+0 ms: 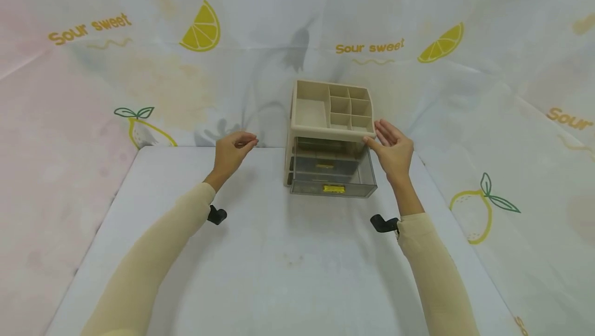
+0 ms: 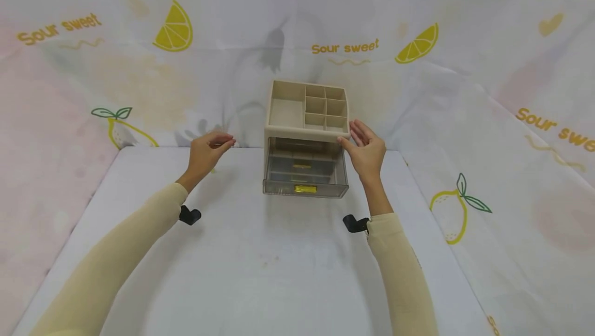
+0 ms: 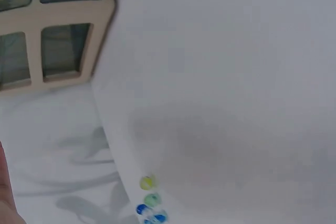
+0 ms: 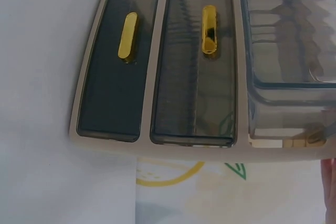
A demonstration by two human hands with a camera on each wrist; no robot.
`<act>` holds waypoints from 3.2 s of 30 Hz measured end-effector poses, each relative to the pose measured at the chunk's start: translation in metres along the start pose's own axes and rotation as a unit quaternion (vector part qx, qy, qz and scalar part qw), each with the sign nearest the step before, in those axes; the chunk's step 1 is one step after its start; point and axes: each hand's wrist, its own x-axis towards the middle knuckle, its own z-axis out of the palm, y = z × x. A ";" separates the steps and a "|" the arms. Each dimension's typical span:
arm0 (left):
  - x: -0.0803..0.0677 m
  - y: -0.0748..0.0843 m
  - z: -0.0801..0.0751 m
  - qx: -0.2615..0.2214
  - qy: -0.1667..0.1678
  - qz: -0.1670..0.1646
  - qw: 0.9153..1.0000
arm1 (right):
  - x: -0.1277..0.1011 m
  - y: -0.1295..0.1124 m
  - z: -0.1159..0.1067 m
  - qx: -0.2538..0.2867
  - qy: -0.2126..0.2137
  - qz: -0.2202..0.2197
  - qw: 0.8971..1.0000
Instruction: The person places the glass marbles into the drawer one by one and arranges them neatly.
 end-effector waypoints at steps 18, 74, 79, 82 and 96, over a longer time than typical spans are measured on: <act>-0.040 -0.056 -0.037 0.123 -0.082 -0.109 0.983 | -0.003 -0.003 0.002 0.001 -0.004 0.003 1.000; -0.028 -0.044 -0.021 0.100 -0.080 -0.013 0.992 | -0.007 -0.003 0.001 -0.006 -0.001 -0.006 1.000; -0.015 -0.020 -0.014 0.053 -0.078 -0.006 0.996 | -0.005 -0.005 0.001 -0.001 0.001 -0.008 1.000; -0.010 -0.004 -0.007 0.019 -0.080 0.000 0.997 | -0.006 -0.005 0.001 -0.003 -0.001 -0.008 1.000; 0.006 0.106 0.006 -0.068 -0.099 0.077 0.990 | -0.006 0.001 -0.001 -0.007 -0.006 -0.007 1.000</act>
